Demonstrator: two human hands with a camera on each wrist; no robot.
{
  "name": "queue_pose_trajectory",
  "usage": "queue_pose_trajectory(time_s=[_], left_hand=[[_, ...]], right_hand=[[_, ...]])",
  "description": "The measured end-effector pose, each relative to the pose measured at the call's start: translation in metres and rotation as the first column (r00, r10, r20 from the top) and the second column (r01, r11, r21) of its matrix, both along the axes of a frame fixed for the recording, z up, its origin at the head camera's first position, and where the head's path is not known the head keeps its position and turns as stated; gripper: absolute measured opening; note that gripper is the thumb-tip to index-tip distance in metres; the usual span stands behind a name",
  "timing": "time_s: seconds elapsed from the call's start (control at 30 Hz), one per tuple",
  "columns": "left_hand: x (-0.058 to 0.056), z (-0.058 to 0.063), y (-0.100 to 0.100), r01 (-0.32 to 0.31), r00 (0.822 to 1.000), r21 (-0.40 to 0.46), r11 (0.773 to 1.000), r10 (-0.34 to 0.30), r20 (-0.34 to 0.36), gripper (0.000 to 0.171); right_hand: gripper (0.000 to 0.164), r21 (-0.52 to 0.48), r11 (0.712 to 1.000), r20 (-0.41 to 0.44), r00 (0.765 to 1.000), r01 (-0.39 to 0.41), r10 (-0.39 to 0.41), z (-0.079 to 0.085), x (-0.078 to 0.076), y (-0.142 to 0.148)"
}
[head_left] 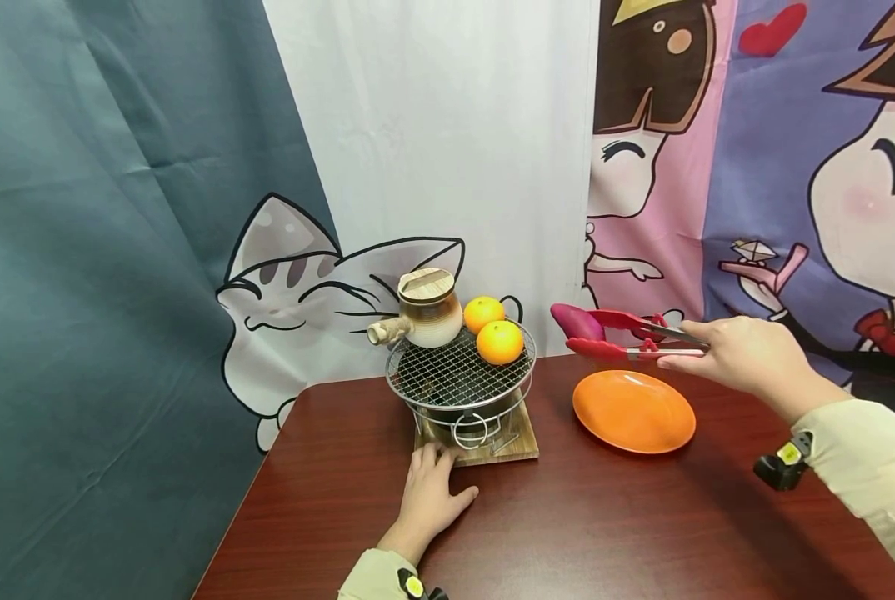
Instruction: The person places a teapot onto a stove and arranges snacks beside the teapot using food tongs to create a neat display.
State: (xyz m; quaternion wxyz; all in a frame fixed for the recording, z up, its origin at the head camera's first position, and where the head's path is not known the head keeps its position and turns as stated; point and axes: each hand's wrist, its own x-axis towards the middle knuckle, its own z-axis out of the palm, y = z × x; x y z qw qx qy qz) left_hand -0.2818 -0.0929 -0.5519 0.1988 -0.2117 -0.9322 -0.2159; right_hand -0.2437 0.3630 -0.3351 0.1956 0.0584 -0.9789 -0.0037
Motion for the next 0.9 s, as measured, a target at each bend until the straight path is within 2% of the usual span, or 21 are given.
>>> queue_pose_trajectory(time_s=[0.2, 0.5, 0.7, 0.9], left_hand=[[0.000, 0.000, 0.000, 0.000, 1.000, 0.003, 1.000, 0.000, -0.004, 0.055], [0.000, 0.000, -0.002, 0.000, 1.000, -0.002, 1.000, 0.000, -0.017, 0.055], [0.001, 0.001, -0.001, -0.001, 1.000, -0.002, 1.000, 0.001, 0.003, 0.056], [0.000, 0.001, -0.001, -0.004, 1.000, -0.006, 1.000, 0.004, 0.010, 0.055]], right_hand=[[0.089, -0.009, 1.000, -0.032, 0.999, -0.002, 0.001, 0.019, 0.002, -0.013], [0.081, 0.024, 0.999, -0.098, 0.994, -0.048, 0.050, 0.044, 0.002, -0.042], [0.075, 0.032, 0.993, -0.127, 0.985, -0.116, 0.119, 0.052, 0.000, -0.063], [0.070, 0.059, 0.980, -0.181, 0.964, -0.188, 0.195, 0.054, -0.004, -0.083]])
